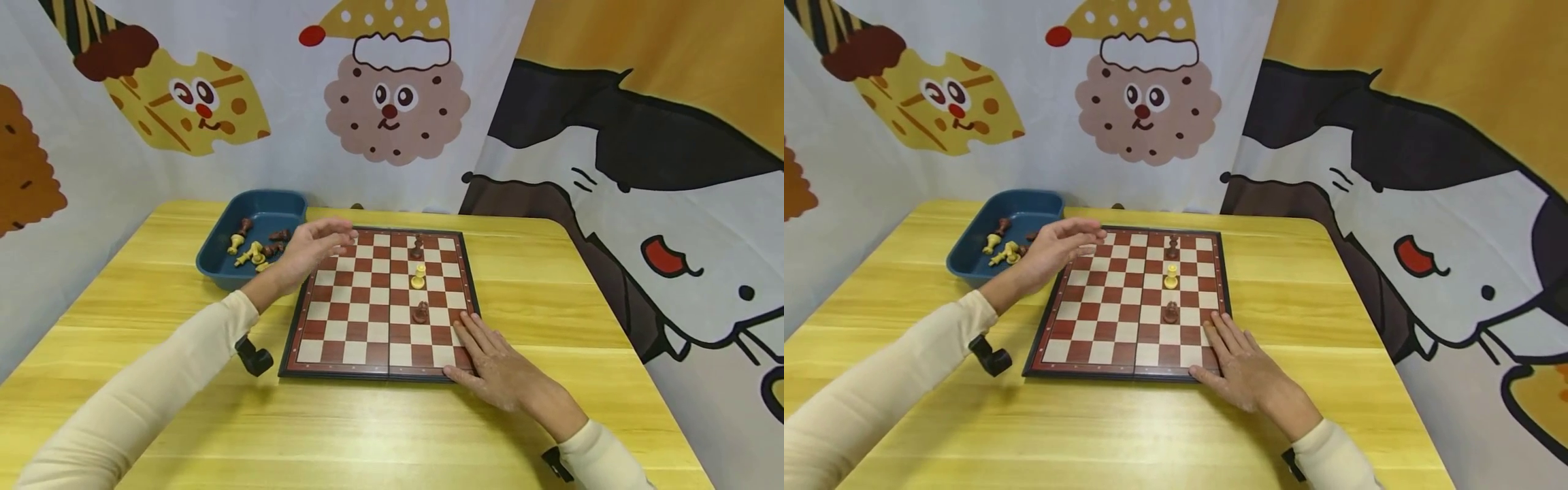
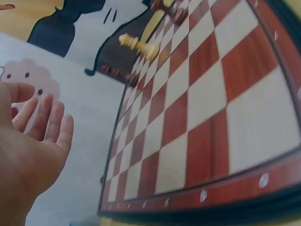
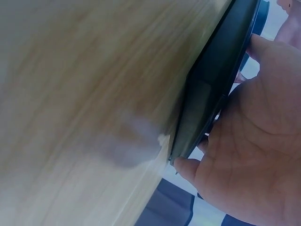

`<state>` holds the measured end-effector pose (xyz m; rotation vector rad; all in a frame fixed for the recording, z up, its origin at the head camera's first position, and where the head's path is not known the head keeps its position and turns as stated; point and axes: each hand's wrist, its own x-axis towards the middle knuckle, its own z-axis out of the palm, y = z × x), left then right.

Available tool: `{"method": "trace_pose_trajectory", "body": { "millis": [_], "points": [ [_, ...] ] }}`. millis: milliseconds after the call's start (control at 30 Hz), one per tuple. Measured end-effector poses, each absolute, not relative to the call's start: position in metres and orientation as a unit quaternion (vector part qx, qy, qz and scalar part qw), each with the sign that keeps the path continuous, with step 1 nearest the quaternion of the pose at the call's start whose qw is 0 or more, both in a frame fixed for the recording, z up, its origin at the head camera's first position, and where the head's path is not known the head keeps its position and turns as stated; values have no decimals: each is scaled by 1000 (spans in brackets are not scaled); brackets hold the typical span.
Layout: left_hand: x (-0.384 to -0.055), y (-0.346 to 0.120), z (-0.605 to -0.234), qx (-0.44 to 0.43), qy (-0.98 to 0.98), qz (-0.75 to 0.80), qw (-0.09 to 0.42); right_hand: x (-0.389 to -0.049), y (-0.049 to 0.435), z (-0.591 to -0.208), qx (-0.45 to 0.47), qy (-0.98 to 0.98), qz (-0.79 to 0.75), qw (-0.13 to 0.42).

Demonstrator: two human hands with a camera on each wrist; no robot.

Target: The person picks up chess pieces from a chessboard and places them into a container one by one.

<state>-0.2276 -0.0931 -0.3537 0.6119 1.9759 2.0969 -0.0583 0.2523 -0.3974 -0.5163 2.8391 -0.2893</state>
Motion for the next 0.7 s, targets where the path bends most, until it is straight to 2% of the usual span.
{"method": "trace_pose_trajectory", "body": {
  "millis": [467, 700],
  "points": [
    [-213, -47, -361, 260, 652, 688, 186, -58, 252, -396, -179, 971, -103, 118],
    [-204, -25, -371, 288, 625, 676, 264, -59, 253, -397, -175, 971, -97, 128]
  ]
}}
